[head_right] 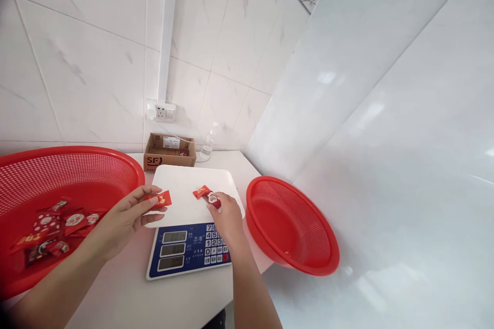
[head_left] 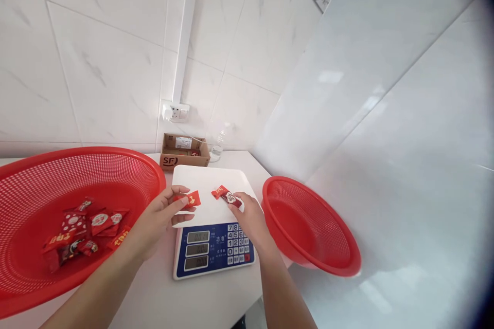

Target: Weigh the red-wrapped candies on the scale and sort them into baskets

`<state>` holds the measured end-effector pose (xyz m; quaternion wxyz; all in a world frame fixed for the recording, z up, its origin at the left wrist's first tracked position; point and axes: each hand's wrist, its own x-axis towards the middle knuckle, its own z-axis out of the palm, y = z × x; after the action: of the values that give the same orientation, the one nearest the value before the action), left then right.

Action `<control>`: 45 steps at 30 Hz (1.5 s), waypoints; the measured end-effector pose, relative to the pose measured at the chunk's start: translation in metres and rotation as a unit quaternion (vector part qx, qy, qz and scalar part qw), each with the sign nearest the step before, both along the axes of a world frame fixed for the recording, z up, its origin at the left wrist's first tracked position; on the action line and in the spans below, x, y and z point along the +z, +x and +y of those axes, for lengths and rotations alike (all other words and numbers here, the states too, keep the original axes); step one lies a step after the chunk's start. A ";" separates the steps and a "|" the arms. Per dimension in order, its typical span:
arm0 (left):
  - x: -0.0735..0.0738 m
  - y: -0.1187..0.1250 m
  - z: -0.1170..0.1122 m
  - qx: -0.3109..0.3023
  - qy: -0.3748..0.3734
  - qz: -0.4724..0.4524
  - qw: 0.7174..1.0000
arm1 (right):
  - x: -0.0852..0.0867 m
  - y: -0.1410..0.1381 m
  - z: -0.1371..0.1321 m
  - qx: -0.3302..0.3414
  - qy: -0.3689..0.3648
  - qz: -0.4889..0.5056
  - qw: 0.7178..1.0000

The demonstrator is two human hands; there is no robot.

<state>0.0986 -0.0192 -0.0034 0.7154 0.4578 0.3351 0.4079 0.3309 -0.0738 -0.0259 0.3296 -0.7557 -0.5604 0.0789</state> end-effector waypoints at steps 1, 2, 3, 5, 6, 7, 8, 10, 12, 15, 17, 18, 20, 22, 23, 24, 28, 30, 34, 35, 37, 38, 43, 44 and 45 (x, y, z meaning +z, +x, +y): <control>0.001 0.000 0.000 0.000 -0.018 -0.012 1.000 | 0.000 0.002 0.003 0.001 -0.025 -0.025 0.999; 0.002 0.001 0.000 -0.003 -0.034 -0.022 0.999 | 0.000 0.003 0.006 -0.001 -0.049 -0.047 0.998; 0.002 0.001 -0.001 -0.005 -0.049 -0.031 0.998 | 0.000 0.003 0.008 -0.006 -0.069 -0.067 0.995; 0.004 0.003 -0.003 -0.010 -0.076 -0.049 0.996 | 0.000 0.002 0.011 -0.020 -0.093 -0.091 0.991; 0.004 0.003 -0.004 -0.012 -0.088 -0.057 0.994 | -0.001 0.001 0.013 -0.025 -0.097 -0.095 0.990; 0.005 0.004 -0.005 -0.013 -0.099 -0.065 0.993 | -0.001 0.001 0.013 -0.030 -0.097 -0.095 0.990; 0.005 0.004 -0.005 -0.014 -0.109 -0.072 0.991 | -0.002 0.001 0.013 -0.033 -0.095 -0.094 0.990; 0.006 0.005 -0.006 -0.013 -0.125 -0.084 0.988 | -0.002 0.002 0.010 -0.042 -0.080 -0.081 0.993; 0.005 0.007 -0.007 -0.010 -0.139 -0.093 0.986 | -0.002 0.001 0.004 -0.048 -0.039 -0.037 0.997; 0.002 0.012 -0.010 -0.010 -0.155 -0.094 0.983 | 0.001 -0.008 -0.005 -0.025 0.042 0.065 0.997; -0.002 0.015 -0.012 -0.018 -0.160 -0.089 0.983 | 0.004 -0.019 -0.011 0.013 0.080 0.114 0.990; -0.005 0.017 -0.014 -0.024 -0.159 -0.088 0.983 | 0.005 -0.026 -0.014 0.035 0.097 0.129 0.986; -0.010 0.020 -0.016 -0.039 -0.155 -0.085 0.984 | 0.007 -0.040 -0.018 0.082 0.124 0.143 0.978; -0.015 0.023 -0.019 -0.056 -0.145 -0.081 0.985 | 0.007 -0.052 -0.022 0.125 0.140 0.147 0.971; -0.016 0.023 -0.019 -0.063 -0.138 -0.077 0.985 | 0.007 -0.058 -0.023 0.142 0.141 0.150 0.968; -0.017 0.024 -0.020 -0.069 -0.130 -0.073 0.986 | 0.007 -0.062 -0.024 0.155 0.138 0.154 0.966; -0.016 0.023 -0.019 -0.064 -0.092 -0.057 0.992 | 0.010 -0.067 -0.028 0.208 0.114 0.173 0.956; -0.014 0.022 -0.017 -0.044 -0.077 -0.049 0.995 | 0.012 -0.063 -0.028 0.218 0.109 0.171 0.955; -0.012 0.020 -0.013 0.004 -0.060 -0.045 0.997 | 0.010 -0.043 -0.017 0.145 0.096 0.124 0.977; -0.011 0.020 -0.012 0.008 -0.058 -0.048 0.997 | 0.008 -0.037 -0.012 0.124 0.089 0.102 0.983; -0.009 0.019 -0.012 0.006 -0.058 -0.060 0.996 | 0.004 -0.024 0.001 0.097 0.064 0.041 0.992; -0.008 0.019 -0.012 0.004 -0.060 -0.067 0.996 | 0.002 -0.018 0.009 0.092 0.046 -0.001 0.995; -0.003 0.014 -0.011 0.012 -0.085 -0.074 0.994 | -0.002 0.000 0.044 0.118 -0.039 -0.141 0.982; -0.003 0.013 -0.011 0.015 -0.090 -0.071 0.993 | -0.003 0.002 0.049 0.126 -0.047 -0.145 0.980; -0.003 0.013 -0.010 0.017 -0.093 -0.067 0.993 | -0.003 0.003 0.053 0.133 -0.053 -0.146 0.979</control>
<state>0.1112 -0.0295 -0.0065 0.7688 0.3548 0.3309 0.4167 0.3337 -0.0206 -0.0288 0.1900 -0.6943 -0.6930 0.0401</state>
